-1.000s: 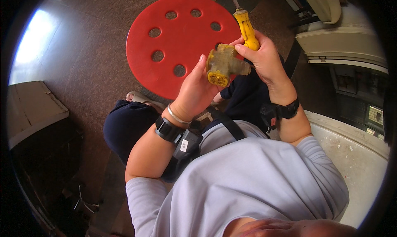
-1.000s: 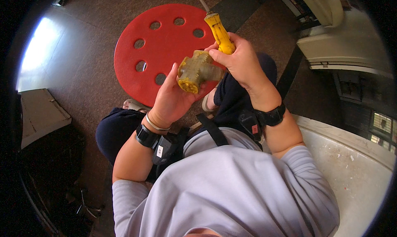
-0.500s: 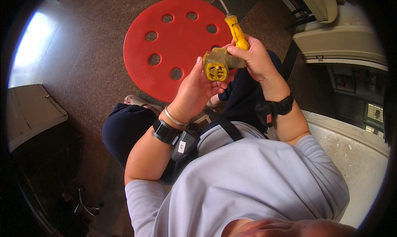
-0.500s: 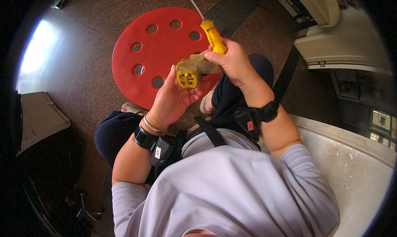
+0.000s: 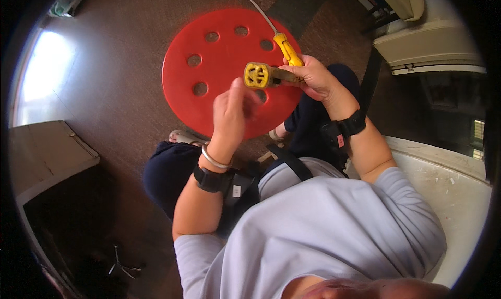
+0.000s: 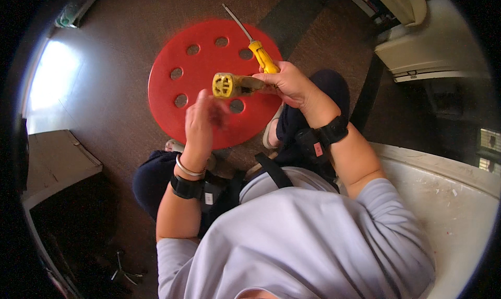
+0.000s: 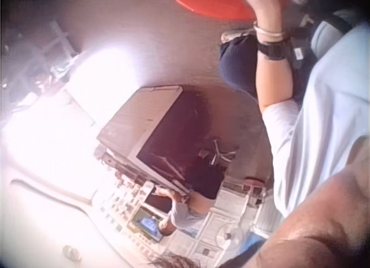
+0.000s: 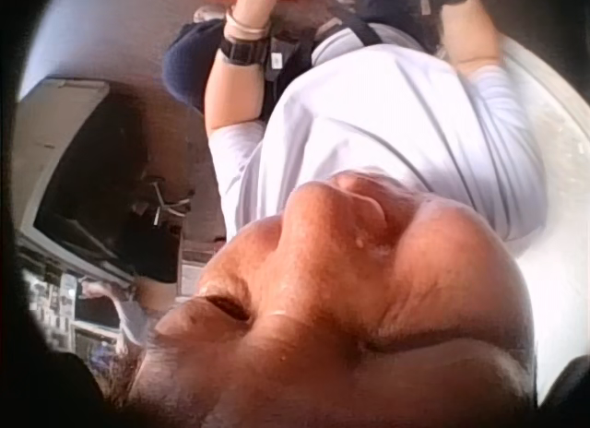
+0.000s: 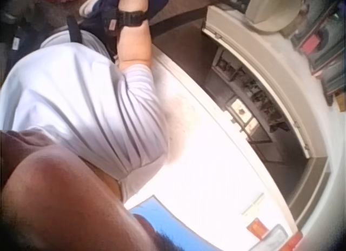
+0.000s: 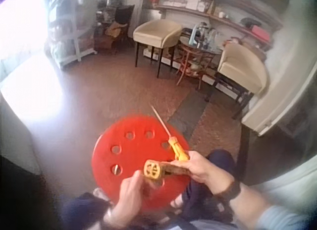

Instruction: The person uses a yellow screwdriver to manipulate a small yellow electrical component, likely a socket or switch, while seated on a red stool. They repeatedly pry, twist, and adjust internal parts of the component, occasionally inspecting it closely.

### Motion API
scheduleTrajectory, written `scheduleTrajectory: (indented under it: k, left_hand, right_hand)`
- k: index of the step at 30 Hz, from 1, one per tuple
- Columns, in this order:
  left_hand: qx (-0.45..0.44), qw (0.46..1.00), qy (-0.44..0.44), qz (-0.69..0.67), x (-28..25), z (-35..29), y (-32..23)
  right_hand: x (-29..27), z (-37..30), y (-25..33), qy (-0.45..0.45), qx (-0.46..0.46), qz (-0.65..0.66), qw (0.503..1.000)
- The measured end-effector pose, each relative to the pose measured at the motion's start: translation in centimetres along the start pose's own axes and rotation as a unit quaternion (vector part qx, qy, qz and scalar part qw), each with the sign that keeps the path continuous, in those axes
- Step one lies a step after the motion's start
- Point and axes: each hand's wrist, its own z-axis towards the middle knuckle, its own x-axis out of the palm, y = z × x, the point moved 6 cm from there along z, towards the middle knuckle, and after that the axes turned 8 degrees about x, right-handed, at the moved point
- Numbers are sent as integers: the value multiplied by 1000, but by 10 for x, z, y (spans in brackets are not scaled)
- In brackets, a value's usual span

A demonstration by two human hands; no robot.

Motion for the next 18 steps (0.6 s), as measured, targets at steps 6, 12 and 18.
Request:
scheduleTrajectory:
  k: [6,12,18]
  left_hand:
    - [342,894,-162,238,5,4,-42]
    - [277,912,-73,293,6,23,-25]
    - [227,887,-189,355,2,19,-37]
  right_hand:
    - [2,15,5,49,-3,5,999]
    - [10,5,17,-12,-42,-182,982]
    - [-40,-84,73,-68,-194,-342,917]
